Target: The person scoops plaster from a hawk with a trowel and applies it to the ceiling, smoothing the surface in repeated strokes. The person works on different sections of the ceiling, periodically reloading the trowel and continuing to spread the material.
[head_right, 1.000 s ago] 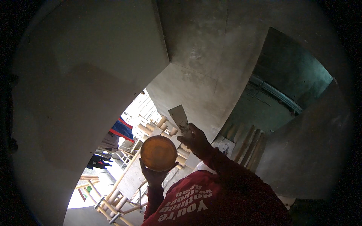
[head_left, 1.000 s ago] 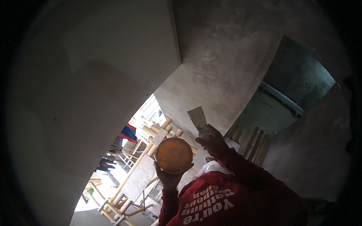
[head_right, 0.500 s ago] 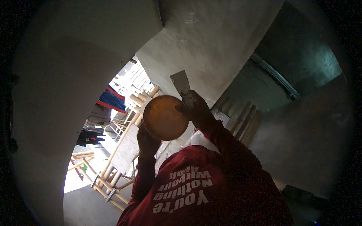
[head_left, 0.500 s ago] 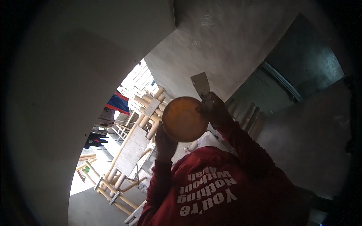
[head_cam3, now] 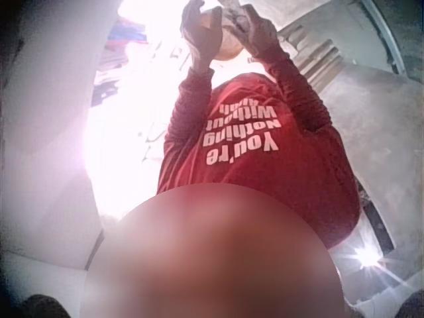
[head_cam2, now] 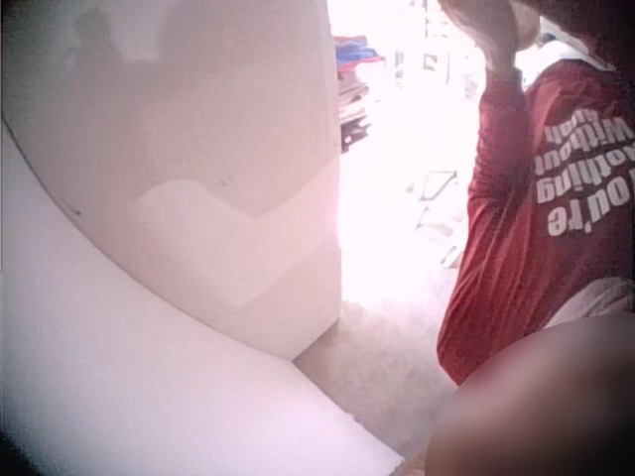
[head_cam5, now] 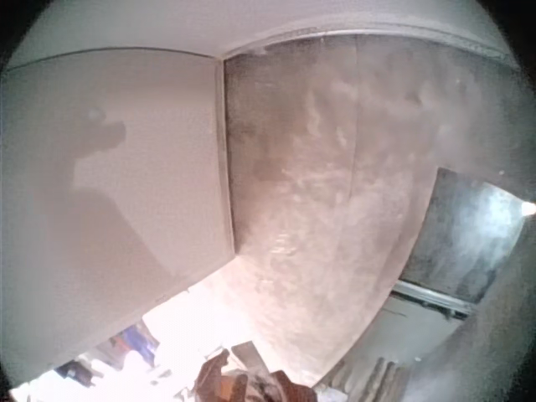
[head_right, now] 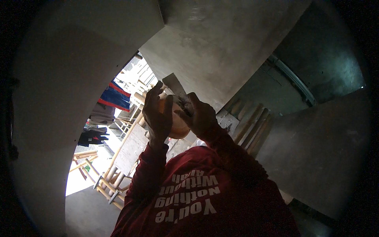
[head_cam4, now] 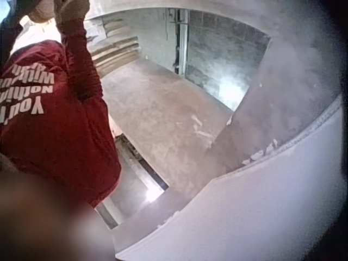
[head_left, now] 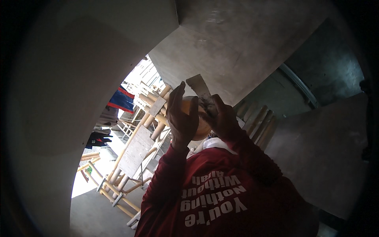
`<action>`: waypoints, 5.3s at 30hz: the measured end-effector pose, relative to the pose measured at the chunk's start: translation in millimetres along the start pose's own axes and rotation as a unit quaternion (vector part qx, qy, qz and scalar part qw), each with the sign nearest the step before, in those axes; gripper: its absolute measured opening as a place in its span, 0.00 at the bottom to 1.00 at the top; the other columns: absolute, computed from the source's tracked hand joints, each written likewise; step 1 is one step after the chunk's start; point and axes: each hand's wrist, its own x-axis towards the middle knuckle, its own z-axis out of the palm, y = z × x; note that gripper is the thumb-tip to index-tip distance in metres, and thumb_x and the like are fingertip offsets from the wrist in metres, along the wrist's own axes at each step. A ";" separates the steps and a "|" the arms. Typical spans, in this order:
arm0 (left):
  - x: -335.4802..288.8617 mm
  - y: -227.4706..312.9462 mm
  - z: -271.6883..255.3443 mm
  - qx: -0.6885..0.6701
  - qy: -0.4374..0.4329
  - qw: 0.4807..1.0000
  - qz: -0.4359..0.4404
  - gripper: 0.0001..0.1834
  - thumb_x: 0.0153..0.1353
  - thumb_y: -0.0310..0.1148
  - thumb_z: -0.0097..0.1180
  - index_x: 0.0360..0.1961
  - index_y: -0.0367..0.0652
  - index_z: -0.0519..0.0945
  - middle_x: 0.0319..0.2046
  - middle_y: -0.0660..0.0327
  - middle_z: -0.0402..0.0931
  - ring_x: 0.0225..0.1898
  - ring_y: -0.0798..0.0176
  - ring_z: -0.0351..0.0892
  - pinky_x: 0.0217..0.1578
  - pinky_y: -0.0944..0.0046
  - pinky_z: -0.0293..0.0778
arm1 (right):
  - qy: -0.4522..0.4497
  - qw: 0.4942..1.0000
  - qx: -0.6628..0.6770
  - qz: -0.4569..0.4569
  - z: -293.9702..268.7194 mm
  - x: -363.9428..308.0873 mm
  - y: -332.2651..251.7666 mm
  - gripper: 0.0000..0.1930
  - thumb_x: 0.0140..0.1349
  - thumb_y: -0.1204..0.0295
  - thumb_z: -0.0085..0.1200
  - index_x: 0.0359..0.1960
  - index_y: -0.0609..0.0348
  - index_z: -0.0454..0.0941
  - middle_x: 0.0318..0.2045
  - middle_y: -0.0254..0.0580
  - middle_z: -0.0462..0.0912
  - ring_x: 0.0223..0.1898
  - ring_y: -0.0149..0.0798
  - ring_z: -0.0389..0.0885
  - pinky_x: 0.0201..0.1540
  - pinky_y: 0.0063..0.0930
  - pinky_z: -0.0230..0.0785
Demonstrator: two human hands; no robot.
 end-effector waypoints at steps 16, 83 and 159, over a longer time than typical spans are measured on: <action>17.0 -9.3 35.9 -0.154 -0.021 0.978 -0.139 0.20 0.65 0.28 0.54 0.58 0.35 0.79 0.56 0.52 0.81 0.59 0.59 0.78 0.61 0.59 0.70 | -0.020 0.998 -0.058 0.002 -14.9 23.4 21.5 0.24 0.62 0.60 0.68 0.51 0.56 0.69 0.32 0.55 0.85 0.35 0.62 0.85 0.34 0.49 0.78; 378.7 5.9 59.0 0.402 0.157 0.898 0.092 0.43 0.61 0.30 0.56 0.74 0.29 0.53 0.63 0.41 0.68 0.62 0.42 0.70 0.54 0.41 0.66 | -0.178 0.973 -0.023 0.143 2.6 23.8 133.3 0.31 0.57 0.52 0.69 0.50 0.62 0.71 0.31 0.62 0.83 0.36 0.67 0.83 0.36 0.54 0.76; 446.9 46.1 -5.6 0.536 0.103 0.813 0.202 0.43 0.62 0.40 0.58 0.71 0.24 0.58 0.26 0.49 0.82 0.24 0.49 0.83 0.25 0.49 0.75 | -0.161 0.978 0.021 0.128 3.9 19.5 138.7 0.32 0.54 0.56 0.71 0.51 0.64 0.71 0.32 0.61 0.84 0.37 0.65 0.85 0.37 0.51 0.78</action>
